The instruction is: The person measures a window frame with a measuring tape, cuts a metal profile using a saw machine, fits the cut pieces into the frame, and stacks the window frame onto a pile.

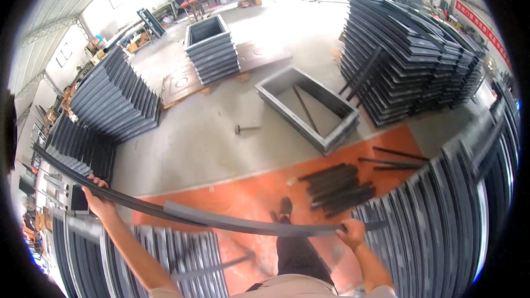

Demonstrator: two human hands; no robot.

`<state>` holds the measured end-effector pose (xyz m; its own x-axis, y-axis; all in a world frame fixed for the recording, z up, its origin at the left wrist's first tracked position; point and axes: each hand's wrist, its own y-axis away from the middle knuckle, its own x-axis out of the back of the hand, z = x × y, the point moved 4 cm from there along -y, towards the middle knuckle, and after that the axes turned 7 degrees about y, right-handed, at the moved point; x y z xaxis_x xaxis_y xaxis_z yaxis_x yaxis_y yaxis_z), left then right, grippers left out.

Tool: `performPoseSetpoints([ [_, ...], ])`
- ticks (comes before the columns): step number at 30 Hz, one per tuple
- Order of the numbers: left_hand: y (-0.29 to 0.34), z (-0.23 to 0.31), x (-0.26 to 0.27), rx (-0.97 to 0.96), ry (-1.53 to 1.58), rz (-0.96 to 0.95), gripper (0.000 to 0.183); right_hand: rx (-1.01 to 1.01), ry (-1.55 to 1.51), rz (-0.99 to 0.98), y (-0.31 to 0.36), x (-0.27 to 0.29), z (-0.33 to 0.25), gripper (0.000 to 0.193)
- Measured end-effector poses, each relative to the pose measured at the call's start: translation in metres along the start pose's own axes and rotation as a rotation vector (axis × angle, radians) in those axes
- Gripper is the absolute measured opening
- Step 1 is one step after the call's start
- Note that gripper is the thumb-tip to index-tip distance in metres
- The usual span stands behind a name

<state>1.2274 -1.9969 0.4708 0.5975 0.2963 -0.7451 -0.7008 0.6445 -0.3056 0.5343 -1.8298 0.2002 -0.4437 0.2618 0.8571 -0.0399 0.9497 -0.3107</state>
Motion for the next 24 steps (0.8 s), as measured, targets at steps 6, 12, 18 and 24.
performPoseSetpoints([
  [6,-0.213,-0.041,-0.052,-0.231,-0.240,0.344,0.035,-0.421,-0.020,0.075,-0.192,-0.037,0.072,0.027],
  [12,-0.250,-0.157,-0.164,-0.213,-0.378,0.174,0.020,-0.602,-0.488,0.386,-0.383,-0.104,0.131,0.038],
  [18,-0.190,-0.432,-0.242,0.109,-0.843,-0.308,0.027,-0.808,-0.902,0.929,-0.622,-0.105,0.092,0.043],
  [24,-0.090,-0.689,-0.327,0.276,-1.059,-0.992,0.028,-0.863,-0.981,0.627,-0.749,-0.160,0.106,0.047],
])
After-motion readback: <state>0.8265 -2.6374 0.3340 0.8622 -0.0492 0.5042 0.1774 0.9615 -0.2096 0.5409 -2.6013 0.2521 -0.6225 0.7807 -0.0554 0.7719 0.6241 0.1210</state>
